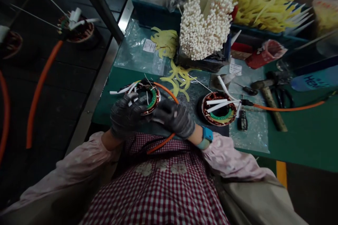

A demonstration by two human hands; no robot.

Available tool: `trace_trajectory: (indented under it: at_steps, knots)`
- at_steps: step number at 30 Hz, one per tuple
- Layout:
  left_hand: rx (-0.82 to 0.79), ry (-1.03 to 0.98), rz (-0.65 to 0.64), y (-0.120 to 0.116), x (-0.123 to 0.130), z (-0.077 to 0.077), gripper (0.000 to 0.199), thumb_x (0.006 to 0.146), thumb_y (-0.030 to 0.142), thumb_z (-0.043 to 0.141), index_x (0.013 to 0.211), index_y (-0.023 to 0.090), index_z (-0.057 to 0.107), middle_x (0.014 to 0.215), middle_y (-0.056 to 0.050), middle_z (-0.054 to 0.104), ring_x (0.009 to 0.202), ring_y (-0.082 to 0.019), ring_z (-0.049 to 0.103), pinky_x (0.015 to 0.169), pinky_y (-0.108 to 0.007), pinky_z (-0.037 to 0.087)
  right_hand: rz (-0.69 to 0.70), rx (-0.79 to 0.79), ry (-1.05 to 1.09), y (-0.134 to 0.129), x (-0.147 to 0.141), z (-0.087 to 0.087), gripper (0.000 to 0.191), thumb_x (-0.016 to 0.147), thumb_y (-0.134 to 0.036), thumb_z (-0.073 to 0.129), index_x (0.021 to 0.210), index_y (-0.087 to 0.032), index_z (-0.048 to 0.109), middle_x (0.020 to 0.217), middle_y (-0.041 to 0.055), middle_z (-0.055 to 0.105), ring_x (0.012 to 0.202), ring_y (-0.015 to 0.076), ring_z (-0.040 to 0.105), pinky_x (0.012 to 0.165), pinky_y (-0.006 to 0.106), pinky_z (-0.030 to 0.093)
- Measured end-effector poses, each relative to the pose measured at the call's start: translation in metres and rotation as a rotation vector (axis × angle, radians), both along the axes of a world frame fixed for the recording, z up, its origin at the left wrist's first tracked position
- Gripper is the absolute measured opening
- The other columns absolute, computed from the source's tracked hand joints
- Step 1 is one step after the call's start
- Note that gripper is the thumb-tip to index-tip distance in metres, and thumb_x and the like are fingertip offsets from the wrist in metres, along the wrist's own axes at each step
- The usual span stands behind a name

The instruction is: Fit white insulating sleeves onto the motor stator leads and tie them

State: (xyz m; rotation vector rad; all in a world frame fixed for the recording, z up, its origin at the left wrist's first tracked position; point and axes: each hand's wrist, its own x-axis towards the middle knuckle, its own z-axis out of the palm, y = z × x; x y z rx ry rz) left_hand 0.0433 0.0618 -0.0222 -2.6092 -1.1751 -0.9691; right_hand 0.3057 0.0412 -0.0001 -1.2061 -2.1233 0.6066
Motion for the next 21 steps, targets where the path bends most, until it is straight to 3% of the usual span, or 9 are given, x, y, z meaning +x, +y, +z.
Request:
trace_trajectory:
  at_steps: [4, 8, 11, 13, 17, 21]
  knots:
    - [-0.118, -0.037, 0.019, 0.0, 0.002, -0.003, 0.024, 0.104, 0.047, 0.079, 0.122, 0.032, 0.081, 0.127, -0.005, 0.085, 0.127, -0.034, 0.077, 0.102, -0.049, 0.063, -0.22, 0.046, -0.012, 0.025, -0.02, 0.009, 0.046, 0.117, -0.061, 0.059, 0.121, -0.022, 0.085, 0.097, 0.0107, 0.086, 0.084, 0.0267, 0.079, 0.076, 0.038, 0.062]
    - [-0.025, -0.07, 0.014, 0.002, 0.007, -0.004, 0.019, 0.104, 0.048, 0.076, 0.111, 0.031, 0.083, 0.106, -0.004, 0.086, 0.121, -0.034, 0.079, 0.096, -0.049, 0.065, -0.153, 0.076, -0.216, 0.036, -0.025, 0.014, 0.048, 0.117, -0.057, 0.054, 0.134, -0.025, 0.085, 0.096, 0.0098, 0.087, 0.074, 0.0261, 0.076, 0.065, 0.037, 0.056]
    - [0.023, -0.047, 0.057, 0.003, 0.009, -0.004, 0.024, 0.103, 0.052, 0.076, 0.109, 0.029, 0.083, 0.111, -0.006, 0.086, 0.118, -0.033, 0.08, 0.093, -0.047, 0.066, -0.047, 0.062, -0.282, 0.041, -0.029, 0.012, 0.041, 0.113, -0.054, 0.061, 0.128, -0.027, 0.087, 0.095, 0.0093, 0.088, 0.07, 0.0248, 0.074, 0.063, 0.036, 0.053]
    - [0.006, -0.033, 0.069, 0.003, 0.009, -0.004, 0.028, 0.101, 0.053, 0.077, 0.113, 0.028, 0.082, 0.118, -0.008, 0.086, 0.118, -0.033, 0.08, 0.094, -0.047, 0.066, -0.033, 0.001, -0.188, 0.045, -0.032, 0.013, 0.037, 0.112, -0.054, 0.063, 0.119, -0.026, 0.087, 0.097, 0.009, 0.087, 0.075, 0.0246, 0.074, 0.067, 0.037, 0.057]
    - [-0.024, -0.074, 0.024, 0.004, 0.006, -0.007, 0.031, 0.103, 0.053, 0.077, 0.119, 0.027, 0.081, 0.12, -0.009, 0.085, 0.119, -0.033, 0.08, 0.095, -0.048, 0.065, -0.145, -0.192, 0.258, 0.057, -0.034, 0.024, 0.044, 0.115, -0.061, 0.058, 0.112, -0.024, 0.082, 0.104, 0.0065, 0.086, 0.091, 0.0228, 0.077, 0.083, 0.038, 0.065]
    - [-0.135, -0.065, 0.035, 0.003, 0.005, -0.006, 0.036, 0.101, 0.055, 0.078, 0.121, 0.025, 0.082, 0.126, -0.012, 0.084, 0.124, -0.035, 0.078, 0.102, -0.049, 0.063, 0.111, -0.447, 0.345, 0.061, -0.023, 0.033, 0.045, 0.11, -0.062, 0.07, 0.11, -0.021, 0.086, 0.104, 0.0051, 0.087, 0.094, 0.0213, 0.079, 0.088, 0.035, 0.065]
